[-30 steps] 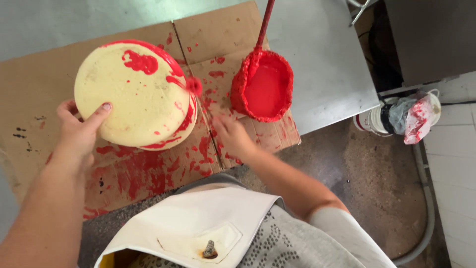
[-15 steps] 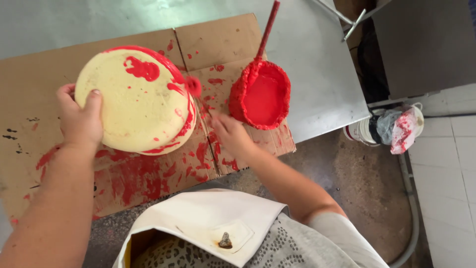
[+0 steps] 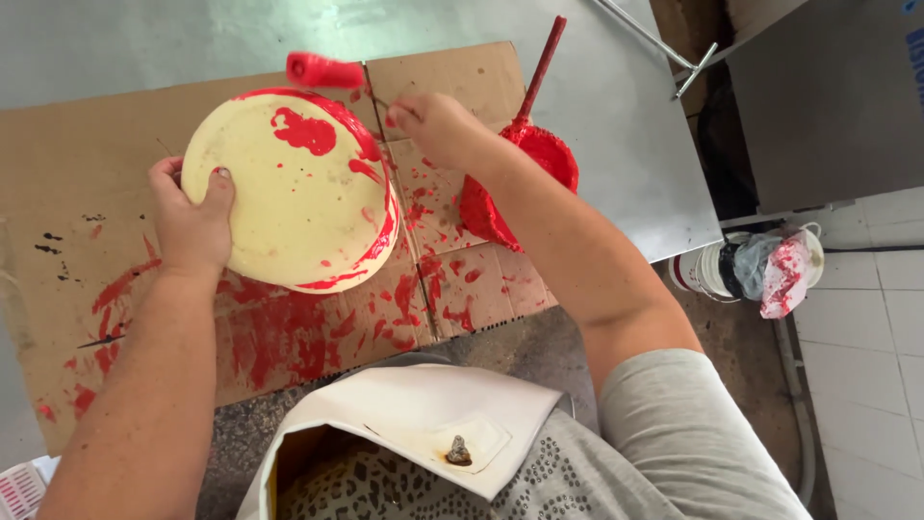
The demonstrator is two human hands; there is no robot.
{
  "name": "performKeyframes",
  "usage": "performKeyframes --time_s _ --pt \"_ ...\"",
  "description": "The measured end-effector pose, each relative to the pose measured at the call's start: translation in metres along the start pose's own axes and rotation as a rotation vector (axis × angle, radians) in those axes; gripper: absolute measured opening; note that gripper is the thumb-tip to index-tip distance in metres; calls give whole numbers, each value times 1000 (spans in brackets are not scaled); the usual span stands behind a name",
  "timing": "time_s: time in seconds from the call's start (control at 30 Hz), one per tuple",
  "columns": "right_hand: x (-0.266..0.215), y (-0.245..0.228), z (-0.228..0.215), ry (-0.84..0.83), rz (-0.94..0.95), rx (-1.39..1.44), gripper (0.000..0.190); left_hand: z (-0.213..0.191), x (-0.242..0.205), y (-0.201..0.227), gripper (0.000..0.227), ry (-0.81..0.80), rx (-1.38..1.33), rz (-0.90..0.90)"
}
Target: Waxing cheese wheels by applying red wax with a roller and brush
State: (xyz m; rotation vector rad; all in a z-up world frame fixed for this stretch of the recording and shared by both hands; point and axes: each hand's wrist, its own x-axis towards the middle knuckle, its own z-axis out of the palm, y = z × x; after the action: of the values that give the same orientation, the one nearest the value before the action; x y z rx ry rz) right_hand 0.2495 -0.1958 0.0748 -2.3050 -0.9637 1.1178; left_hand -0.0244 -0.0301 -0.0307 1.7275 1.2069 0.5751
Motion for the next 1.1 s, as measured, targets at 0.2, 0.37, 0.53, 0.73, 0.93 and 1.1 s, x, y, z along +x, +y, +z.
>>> performKeyframes --time_s 0.2,0.37,0.53,0.73,0.93,1.1 --pt "-71 61 51 96 -69 73 31 -2 -6 13 39 -18 -63 -57" --pt "-127 122 151 213 -48 102 36 2 2 -2 39 12 -54 2" --pt "-115 113 148 376 -130 171 37 6 -9 6 42 45 -35 -34" --pt "-46 57 68 319 -135 24 45 13 -27 15 43 123 -105 -13" --pt "-95 80 137 315 -82 249 46 11 -18 -9 40 158 -128 -18" --pt "-124 128 227 276 -18 647 37 4 -24 -22 36 151 -179 40"
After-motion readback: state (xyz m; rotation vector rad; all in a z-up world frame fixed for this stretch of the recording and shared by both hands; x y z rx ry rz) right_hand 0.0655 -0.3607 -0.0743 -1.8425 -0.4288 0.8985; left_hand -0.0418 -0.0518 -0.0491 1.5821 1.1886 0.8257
